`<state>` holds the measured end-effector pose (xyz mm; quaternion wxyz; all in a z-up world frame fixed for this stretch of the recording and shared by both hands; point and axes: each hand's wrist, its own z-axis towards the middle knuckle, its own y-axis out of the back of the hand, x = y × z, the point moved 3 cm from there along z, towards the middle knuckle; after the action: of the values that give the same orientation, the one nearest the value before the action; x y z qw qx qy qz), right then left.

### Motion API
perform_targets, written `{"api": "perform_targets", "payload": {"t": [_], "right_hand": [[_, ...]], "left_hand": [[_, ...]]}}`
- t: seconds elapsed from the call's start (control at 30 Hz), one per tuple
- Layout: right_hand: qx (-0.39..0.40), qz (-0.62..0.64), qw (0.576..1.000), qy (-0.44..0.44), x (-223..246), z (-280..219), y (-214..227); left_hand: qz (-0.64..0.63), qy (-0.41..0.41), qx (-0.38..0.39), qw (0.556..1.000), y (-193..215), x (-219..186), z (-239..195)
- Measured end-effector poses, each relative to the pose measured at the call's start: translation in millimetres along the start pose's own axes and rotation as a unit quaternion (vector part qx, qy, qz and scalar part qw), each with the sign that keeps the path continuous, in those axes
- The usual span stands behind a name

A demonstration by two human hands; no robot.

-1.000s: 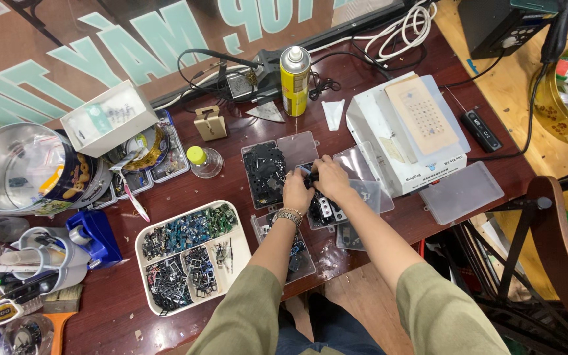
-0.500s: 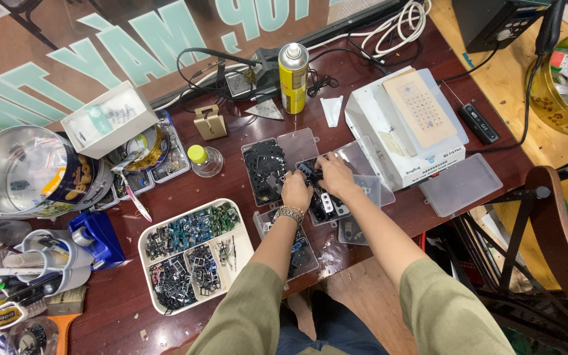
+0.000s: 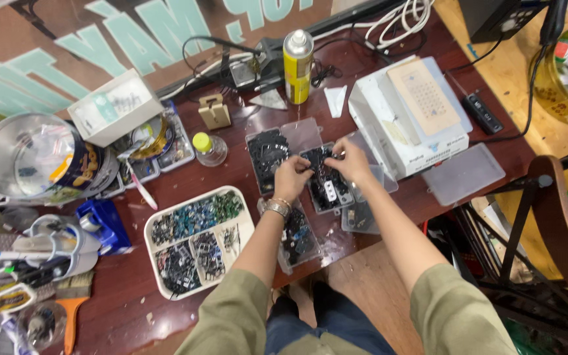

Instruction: The person sorts small electronic components from a divided tray into clear plastic cases, then places the cases on a shelf. The person handles circuit boards and connectors by hand, organizing them into containers and storing them on a shelf.

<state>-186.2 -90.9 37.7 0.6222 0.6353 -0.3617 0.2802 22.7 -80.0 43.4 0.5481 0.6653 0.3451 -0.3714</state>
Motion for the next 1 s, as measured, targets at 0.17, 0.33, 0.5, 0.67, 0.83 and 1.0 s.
{"api": "perform_targets", "payload": {"t": [0.17, 0.33, 0.5, 0.67, 0.83, 1.0], "right_hand": [[0.158, 0.164, 0.968, -0.108, 8.4, -40.2, -28.6], [0.307, -0.010, 0.943, -0.128, 25.1, -109.3, -84.3], [0.195, -0.129, 0.972, -0.037, 44.5, -147.3, -96.4], [0.147, -0.146, 0.978, -0.037, 68.8, -175.6, -109.8], [0.108, -0.172, 0.978, 0.047, 80.6, -169.5, -106.5], [-0.044, -0.141, 0.989, -0.033, 60.9, -129.5, -38.4]], "left_hand": [[0.162, -0.013, 0.117, 0.980, 29.2, 17.5, -22.9], [0.362, 0.010, 0.158, 0.919, 21.6, 34.1, -34.6], [0.350, -0.051, 0.156, 0.922, 30.5, 35.3, -43.2], [0.184, -0.121, 0.023, 0.975, 56.2, 10.2, -62.1], [0.176, -0.136, 0.027, 0.975, 66.7, 1.4, -78.2], [0.193, -0.171, 0.013, 0.966, 54.6, -4.4, -67.8]]}}
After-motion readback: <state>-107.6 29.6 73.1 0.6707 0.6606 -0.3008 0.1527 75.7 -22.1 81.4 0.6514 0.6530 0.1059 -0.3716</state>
